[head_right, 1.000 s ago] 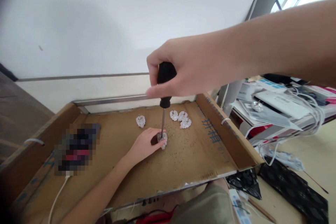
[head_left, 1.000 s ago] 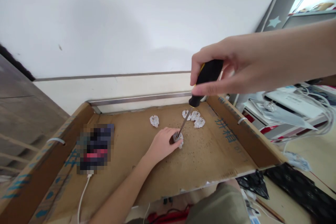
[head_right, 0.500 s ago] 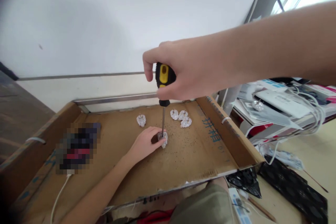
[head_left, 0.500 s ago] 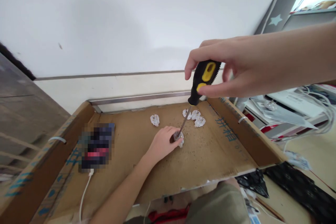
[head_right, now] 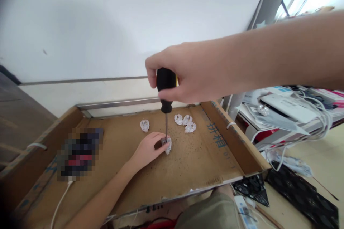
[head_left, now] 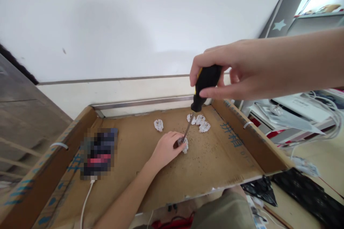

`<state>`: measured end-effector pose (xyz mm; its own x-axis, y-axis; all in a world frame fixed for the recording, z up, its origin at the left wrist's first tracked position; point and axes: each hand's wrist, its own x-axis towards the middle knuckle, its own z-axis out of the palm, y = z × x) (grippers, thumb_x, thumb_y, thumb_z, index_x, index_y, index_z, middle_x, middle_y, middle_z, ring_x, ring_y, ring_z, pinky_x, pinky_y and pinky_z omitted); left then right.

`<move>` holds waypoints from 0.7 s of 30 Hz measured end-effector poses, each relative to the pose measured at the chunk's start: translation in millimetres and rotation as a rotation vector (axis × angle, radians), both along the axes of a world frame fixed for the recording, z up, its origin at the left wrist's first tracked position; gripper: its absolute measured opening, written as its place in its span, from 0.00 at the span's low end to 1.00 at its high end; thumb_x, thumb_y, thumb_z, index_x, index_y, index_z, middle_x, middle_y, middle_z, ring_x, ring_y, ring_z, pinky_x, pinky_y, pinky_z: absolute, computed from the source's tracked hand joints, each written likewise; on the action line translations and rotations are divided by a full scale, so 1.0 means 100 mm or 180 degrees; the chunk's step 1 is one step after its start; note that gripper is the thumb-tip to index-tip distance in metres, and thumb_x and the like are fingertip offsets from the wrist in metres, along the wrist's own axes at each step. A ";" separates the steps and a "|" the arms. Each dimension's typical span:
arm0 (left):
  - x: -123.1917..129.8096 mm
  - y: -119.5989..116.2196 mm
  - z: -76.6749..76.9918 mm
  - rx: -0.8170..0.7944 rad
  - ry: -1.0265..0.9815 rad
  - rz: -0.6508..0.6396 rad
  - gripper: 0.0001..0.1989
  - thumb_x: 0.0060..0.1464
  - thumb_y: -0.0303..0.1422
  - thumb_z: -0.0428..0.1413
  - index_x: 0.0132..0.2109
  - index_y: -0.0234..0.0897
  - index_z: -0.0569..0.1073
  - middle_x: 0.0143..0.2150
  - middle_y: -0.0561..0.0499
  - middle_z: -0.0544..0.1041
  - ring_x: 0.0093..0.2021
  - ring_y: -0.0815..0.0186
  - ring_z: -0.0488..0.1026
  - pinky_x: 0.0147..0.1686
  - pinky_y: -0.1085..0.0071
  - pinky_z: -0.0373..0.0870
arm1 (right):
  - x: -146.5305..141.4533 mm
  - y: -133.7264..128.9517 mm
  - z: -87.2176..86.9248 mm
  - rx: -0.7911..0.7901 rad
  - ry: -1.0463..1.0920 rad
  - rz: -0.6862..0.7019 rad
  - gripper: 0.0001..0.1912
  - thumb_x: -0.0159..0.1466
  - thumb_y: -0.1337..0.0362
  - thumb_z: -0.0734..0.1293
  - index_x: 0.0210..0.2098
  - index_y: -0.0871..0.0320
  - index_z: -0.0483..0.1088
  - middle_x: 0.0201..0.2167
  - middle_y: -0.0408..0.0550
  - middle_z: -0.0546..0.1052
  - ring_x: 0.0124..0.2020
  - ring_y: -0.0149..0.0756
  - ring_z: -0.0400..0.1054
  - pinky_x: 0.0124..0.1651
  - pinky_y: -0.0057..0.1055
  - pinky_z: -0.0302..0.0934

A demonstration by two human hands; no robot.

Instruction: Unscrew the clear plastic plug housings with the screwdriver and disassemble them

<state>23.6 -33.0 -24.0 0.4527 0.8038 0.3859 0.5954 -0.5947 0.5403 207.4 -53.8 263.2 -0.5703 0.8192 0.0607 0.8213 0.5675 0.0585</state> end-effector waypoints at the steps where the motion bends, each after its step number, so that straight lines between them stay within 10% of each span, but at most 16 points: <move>1: 0.00 0.00 0.00 -0.0002 -0.0002 -0.0001 0.09 0.55 0.33 0.54 0.44 0.40 0.72 0.42 0.50 0.76 0.43 0.62 0.71 0.45 0.64 0.67 | 0.00 -0.01 0.00 -0.0045 0.0015 0.0044 0.12 0.56 0.57 0.61 0.41 0.42 0.64 0.37 0.38 0.71 0.19 0.25 0.60 0.21 0.28 0.54; 21: 0.00 0.00 0.00 -0.0012 0.0002 0.0008 0.09 0.54 0.35 0.55 0.43 0.40 0.72 0.43 0.49 0.77 0.43 0.61 0.71 0.45 0.63 0.67 | -0.03 0.01 -0.02 0.0136 -0.0069 -0.0055 0.14 0.57 0.55 0.62 0.43 0.41 0.64 0.42 0.40 0.66 0.25 0.27 0.59 0.28 0.32 0.54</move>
